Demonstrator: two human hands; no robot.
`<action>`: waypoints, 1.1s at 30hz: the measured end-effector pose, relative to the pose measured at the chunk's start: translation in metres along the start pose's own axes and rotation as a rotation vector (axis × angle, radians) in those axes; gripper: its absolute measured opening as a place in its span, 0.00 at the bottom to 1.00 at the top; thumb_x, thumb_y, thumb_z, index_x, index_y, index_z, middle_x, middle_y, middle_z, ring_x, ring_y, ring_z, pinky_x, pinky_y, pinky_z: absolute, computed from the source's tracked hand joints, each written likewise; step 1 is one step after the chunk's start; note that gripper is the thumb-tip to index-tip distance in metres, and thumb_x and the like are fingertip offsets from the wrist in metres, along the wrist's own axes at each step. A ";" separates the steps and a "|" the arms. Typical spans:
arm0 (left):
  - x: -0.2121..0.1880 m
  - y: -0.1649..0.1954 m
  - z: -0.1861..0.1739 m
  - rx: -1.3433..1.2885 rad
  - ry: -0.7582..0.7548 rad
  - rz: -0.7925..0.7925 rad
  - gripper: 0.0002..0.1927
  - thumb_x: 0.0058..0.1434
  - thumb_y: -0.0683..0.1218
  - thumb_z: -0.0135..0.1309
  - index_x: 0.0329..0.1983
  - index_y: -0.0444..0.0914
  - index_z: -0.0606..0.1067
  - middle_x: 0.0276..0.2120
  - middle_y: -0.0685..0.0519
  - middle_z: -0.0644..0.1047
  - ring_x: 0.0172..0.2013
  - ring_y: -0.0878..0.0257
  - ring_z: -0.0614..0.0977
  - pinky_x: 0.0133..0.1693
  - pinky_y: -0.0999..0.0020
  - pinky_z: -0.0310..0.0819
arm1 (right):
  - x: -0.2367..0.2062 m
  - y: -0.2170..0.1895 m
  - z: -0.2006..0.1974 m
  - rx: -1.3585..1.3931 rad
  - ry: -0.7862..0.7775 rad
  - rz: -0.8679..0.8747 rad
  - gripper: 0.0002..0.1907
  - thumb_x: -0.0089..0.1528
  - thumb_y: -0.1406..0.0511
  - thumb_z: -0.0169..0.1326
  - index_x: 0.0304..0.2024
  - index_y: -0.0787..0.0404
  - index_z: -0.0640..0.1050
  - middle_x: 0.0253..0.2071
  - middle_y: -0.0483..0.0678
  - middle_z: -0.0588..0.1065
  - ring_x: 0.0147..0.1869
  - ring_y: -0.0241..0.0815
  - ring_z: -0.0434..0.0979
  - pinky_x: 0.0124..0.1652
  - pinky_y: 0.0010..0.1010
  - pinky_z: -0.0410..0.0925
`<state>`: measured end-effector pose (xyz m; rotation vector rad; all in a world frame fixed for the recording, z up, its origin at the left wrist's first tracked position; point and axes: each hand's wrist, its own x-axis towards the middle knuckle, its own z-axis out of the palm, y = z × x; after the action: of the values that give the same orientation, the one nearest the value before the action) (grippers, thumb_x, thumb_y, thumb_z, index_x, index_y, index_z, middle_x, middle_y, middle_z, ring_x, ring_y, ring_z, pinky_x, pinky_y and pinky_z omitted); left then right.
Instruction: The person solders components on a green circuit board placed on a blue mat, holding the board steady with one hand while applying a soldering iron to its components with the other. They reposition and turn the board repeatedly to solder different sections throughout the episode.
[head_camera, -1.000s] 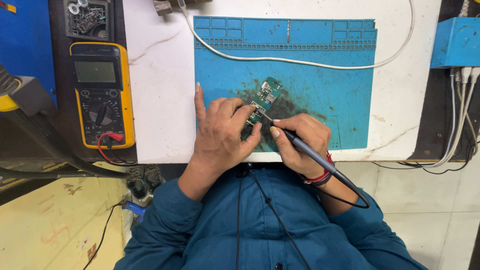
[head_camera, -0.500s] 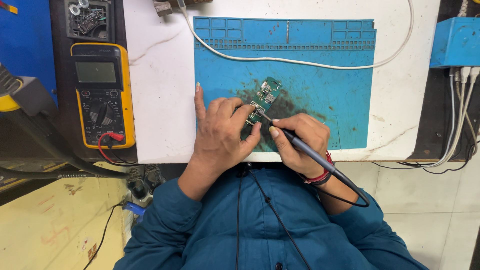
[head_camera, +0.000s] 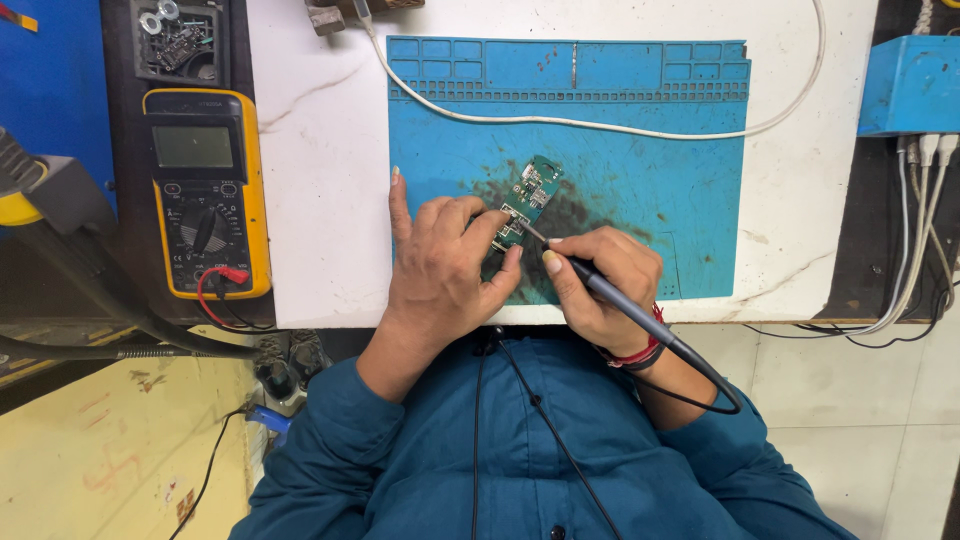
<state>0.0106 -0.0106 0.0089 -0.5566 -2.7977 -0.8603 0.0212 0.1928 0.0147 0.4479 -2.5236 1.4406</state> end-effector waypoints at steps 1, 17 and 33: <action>0.000 0.000 0.000 0.001 -0.001 -0.001 0.19 0.59 0.52 0.64 0.49 0.38 0.79 0.45 0.52 0.75 0.51 0.55 0.75 0.72 0.36 0.36 | 0.000 0.000 0.000 0.002 -0.003 0.002 0.05 0.62 0.70 0.63 0.38 0.65 0.80 0.30 0.50 0.77 0.29 0.44 0.76 0.32 0.32 0.65; -0.001 0.001 0.000 0.013 -0.003 0.000 0.19 0.59 0.53 0.64 0.49 0.38 0.80 0.45 0.52 0.75 0.51 0.55 0.76 0.73 0.37 0.34 | -0.001 0.000 -0.001 0.007 0.013 -0.007 0.05 0.62 0.70 0.63 0.37 0.65 0.80 0.30 0.51 0.77 0.29 0.44 0.76 0.32 0.32 0.65; 0.002 0.001 -0.001 0.008 0.006 0.000 0.19 0.59 0.52 0.65 0.48 0.38 0.80 0.45 0.52 0.75 0.51 0.55 0.75 0.73 0.37 0.35 | -0.001 0.002 -0.001 0.019 0.027 -0.006 0.04 0.62 0.70 0.63 0.37 0.66 0.80 0.30 0.51 0.77 0.29 0.43 0.75 0.31 0.31 0.64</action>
<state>0.0093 -0.0099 0.0100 -0.5524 -2.7943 -0.8487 0.0214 0.1944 0.0133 0.4357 -2.4875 1.4601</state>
